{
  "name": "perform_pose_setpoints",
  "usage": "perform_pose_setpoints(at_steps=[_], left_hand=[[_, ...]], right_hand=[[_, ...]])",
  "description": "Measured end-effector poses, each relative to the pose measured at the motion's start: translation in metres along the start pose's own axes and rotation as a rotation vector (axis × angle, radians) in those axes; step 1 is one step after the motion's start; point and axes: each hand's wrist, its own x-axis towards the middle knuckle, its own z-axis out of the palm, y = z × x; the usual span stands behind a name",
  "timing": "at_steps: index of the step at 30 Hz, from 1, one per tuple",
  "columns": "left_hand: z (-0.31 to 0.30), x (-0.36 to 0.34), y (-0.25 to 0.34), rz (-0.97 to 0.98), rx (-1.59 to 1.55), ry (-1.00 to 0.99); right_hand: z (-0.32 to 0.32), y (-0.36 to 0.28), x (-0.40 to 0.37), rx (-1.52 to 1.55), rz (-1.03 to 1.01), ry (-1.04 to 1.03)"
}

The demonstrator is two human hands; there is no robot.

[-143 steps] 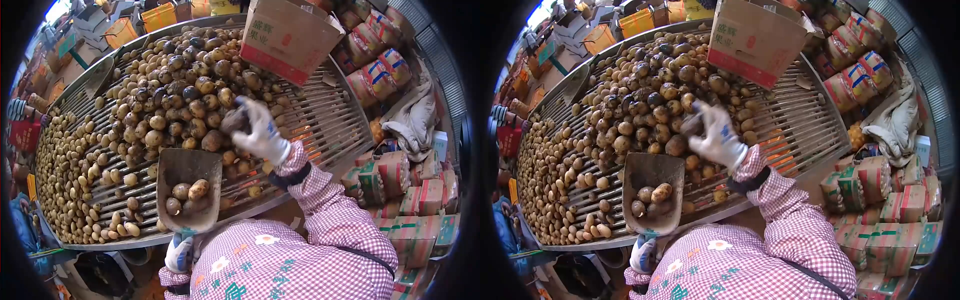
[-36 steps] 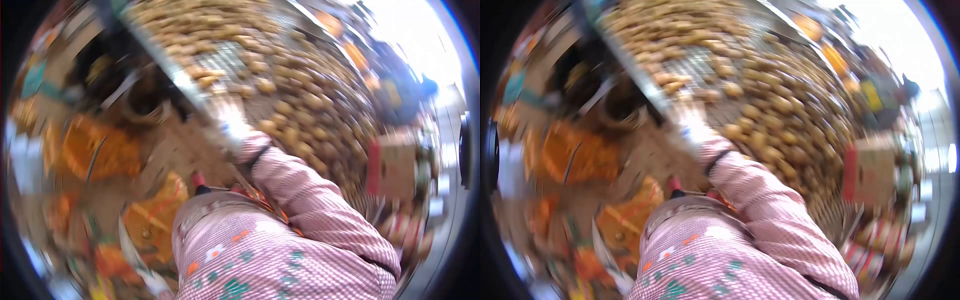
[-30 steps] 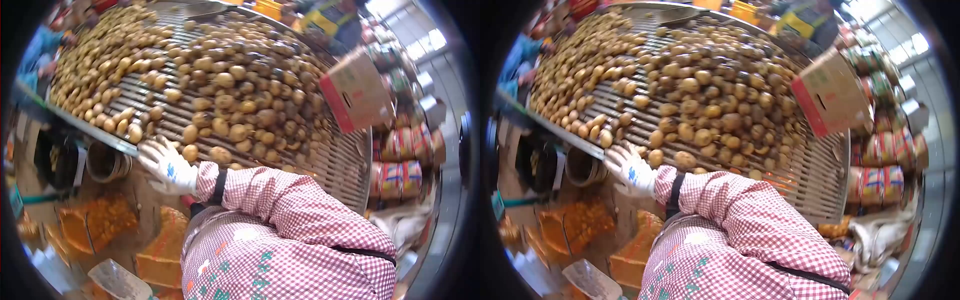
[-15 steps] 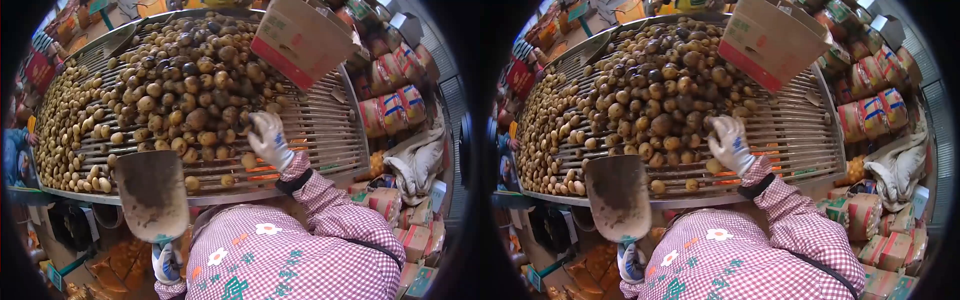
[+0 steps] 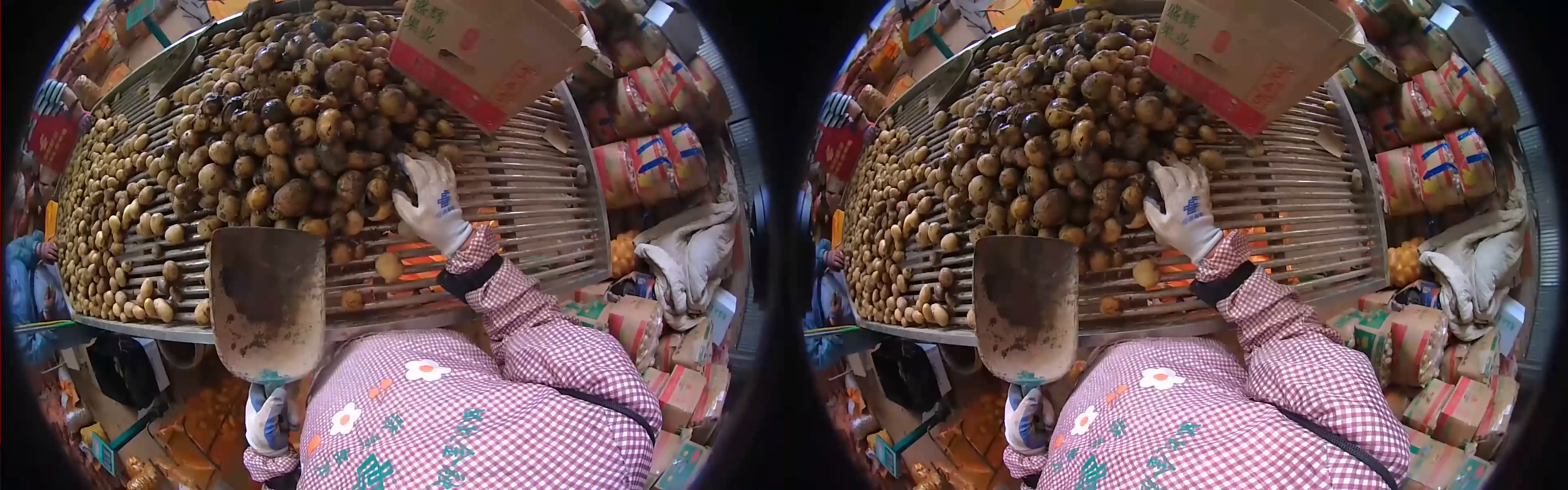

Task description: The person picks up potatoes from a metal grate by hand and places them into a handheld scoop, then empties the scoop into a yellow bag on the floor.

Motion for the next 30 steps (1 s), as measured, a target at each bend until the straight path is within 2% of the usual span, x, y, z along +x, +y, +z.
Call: perform_pose_setpoints(at_steps=[6, 10, 16, 18, 22, 24, 28, 30], left_hand=[[0.024, -0.006, 0.01, -0.072, -0.06, 0.107], [0.022, -0.007, 0.003, -0.048, -0.048, 0.108], [0.027, -0.005, 0.004, -0.095, -0.059, 0.07], [0.022, -0.006, 0.004, -0.098, -0.021, -0.001], [0.026, -0.011, 0.002, -0.07, -0.096, 0.052], [0.024, -0.012, -0.002, -0.084, -0.078, 0.051], [0.023, -0.011, -0.003, -0.071, -0.02, 0.032], [0.016, -0.009, -0.007, -0.14, -0.048, 0.012]], right_hand=[[0.01, -0.015, 0.008, -0.163, -0.137, -0.215], [0.022, -0.017, 0.002, -0.222, -0.194, -0.192], [0.02, -0.015, 0.001, -0.147, -0.139, -0.213], [0.023, -0.011, -0.002, -0.094, -0.131, -0.184], [0.021, -0.014, -0.008, -0.146, -0.099, -0.259], [0.023, -0.015, -0.008, -0.143, -0.194, -0.138], [0.032, -0.016, -0.005, -0.2, -0.21, -0.201], [0.024, -0.02, -0.004, -0.145, -0.166, -0.213]])
